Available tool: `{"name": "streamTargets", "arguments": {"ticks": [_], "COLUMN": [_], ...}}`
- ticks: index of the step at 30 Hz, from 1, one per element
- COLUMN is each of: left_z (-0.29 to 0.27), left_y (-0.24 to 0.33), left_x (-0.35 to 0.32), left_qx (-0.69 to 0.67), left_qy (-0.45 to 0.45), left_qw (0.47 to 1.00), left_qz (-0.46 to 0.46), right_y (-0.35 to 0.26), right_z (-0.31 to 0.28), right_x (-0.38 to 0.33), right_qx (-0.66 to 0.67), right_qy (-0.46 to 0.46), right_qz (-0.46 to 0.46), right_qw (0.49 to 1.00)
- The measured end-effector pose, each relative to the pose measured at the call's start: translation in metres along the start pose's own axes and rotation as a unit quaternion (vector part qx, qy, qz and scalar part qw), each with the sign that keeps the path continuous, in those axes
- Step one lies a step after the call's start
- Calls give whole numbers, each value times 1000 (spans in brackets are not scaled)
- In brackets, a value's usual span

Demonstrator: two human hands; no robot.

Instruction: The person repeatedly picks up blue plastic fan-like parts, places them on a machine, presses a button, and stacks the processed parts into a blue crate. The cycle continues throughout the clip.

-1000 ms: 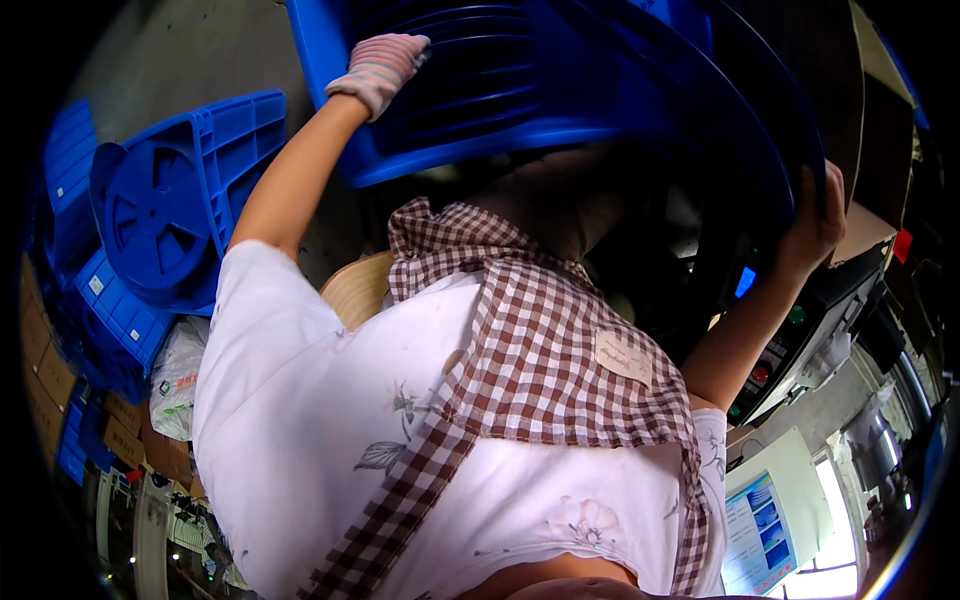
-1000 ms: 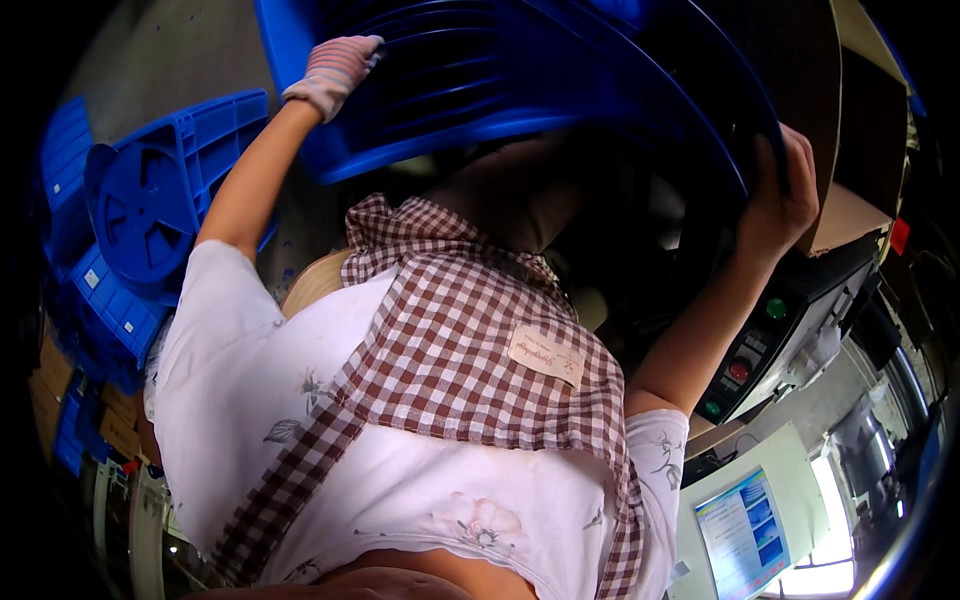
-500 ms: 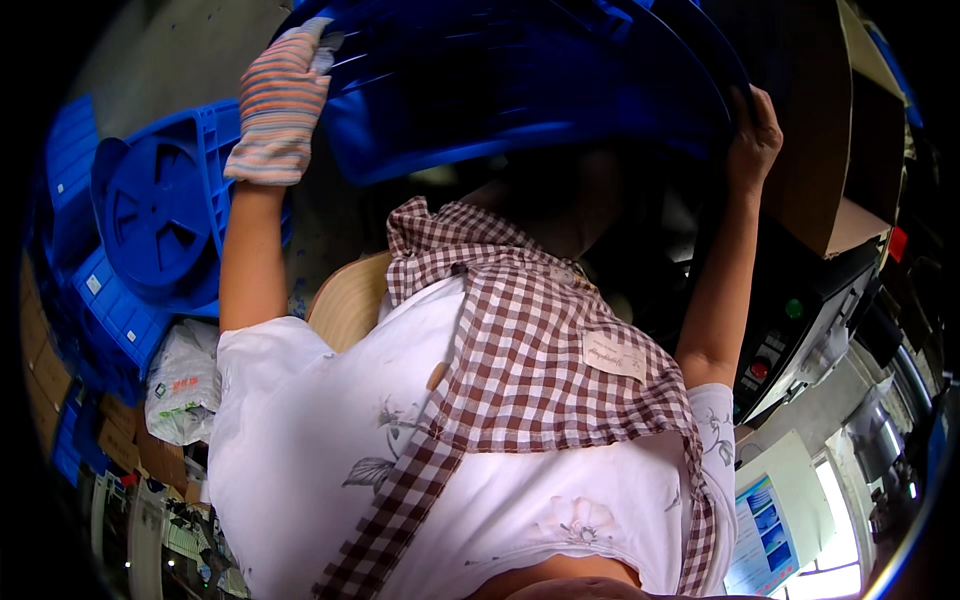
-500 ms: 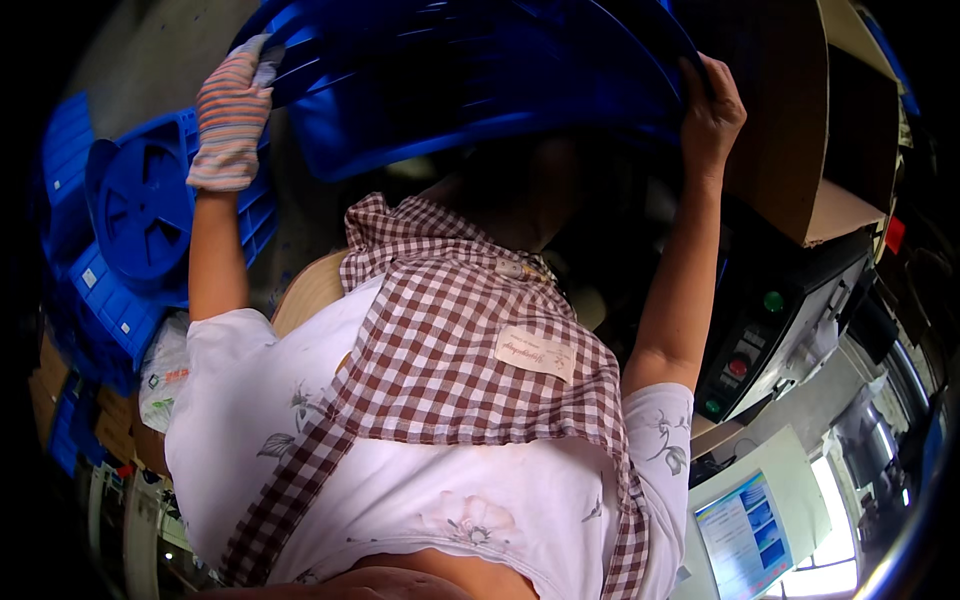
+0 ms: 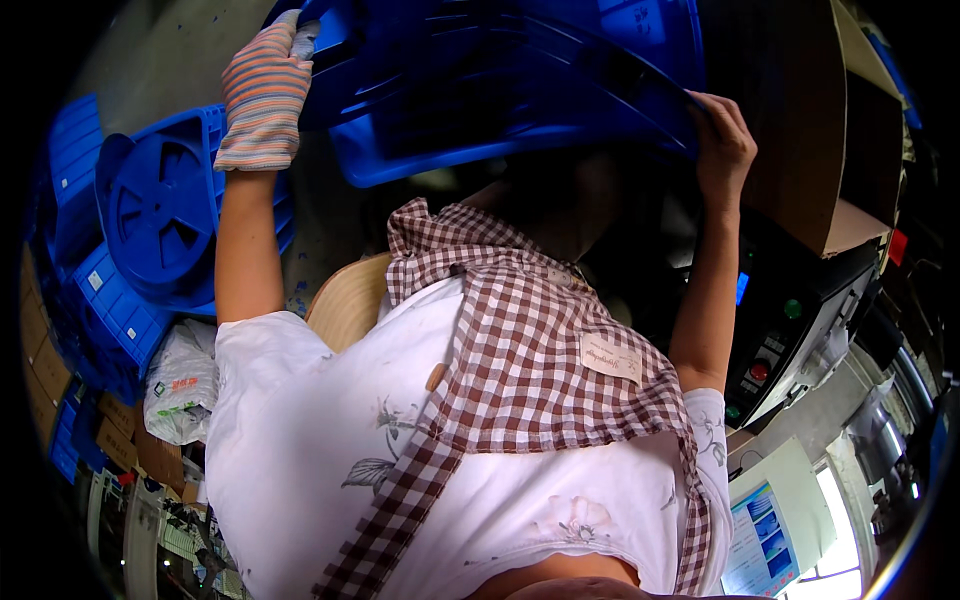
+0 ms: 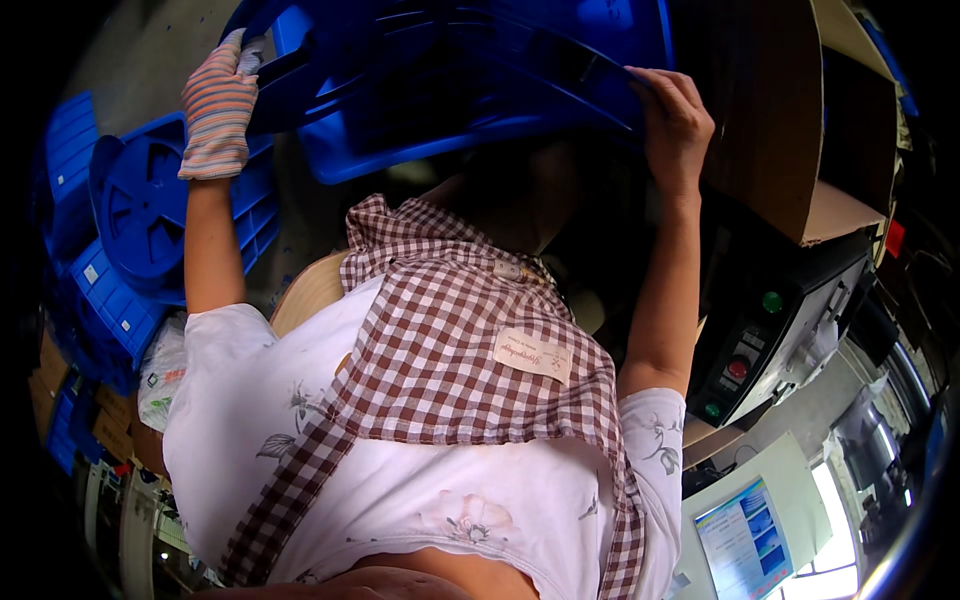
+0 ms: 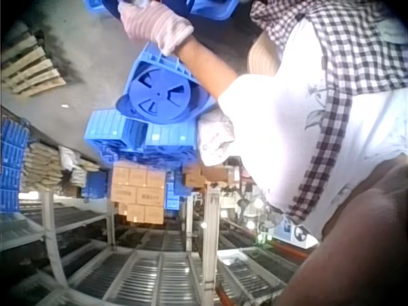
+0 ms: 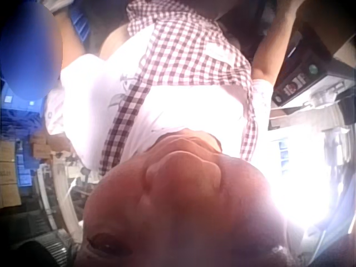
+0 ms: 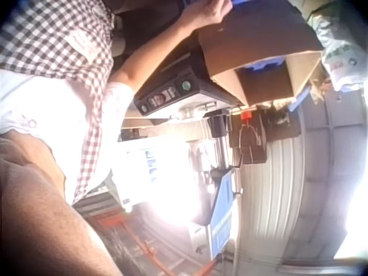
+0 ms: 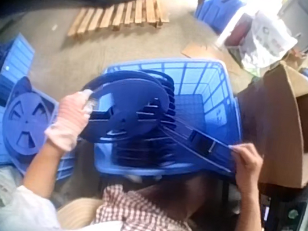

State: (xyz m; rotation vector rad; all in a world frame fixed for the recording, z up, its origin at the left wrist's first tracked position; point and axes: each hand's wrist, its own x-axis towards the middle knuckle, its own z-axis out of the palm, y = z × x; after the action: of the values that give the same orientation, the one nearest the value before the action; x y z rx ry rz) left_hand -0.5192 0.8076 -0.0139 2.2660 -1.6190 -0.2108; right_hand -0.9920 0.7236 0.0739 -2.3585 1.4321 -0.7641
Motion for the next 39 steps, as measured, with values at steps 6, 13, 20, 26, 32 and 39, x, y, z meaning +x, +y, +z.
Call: {"name": "streamTargets", "arguments": {"ticks": [6,13,20,26,32,39], "left_z": [-26,-72,-116,-121,-108,13], "left_y": [-5,25,25,72,168,149], "left_x": [-7,-14,-33,-24,13,17], "left_qx": [33,-27,-44,-105,-320,-533], "left_qy": [4,55,115,129,20,-13], "left_qw": [999,997,992,959,882,837], "left_qz": [17,53,27,228,345,125], "right_y": [-13,-26,-50,-55,-129,-55], "right_z": [26,112,183,50,-42,-53], "right_x": [2,20,11,57,87,63], "right_qx": [4,-40,40,233,-30,-28], "right_qy": [-77,-171,-207,-7,-95,-19], "right_qz": [-69,-168,-178,-44,-251,-157], "right_qw": [995,970,961,972,963,987]}}
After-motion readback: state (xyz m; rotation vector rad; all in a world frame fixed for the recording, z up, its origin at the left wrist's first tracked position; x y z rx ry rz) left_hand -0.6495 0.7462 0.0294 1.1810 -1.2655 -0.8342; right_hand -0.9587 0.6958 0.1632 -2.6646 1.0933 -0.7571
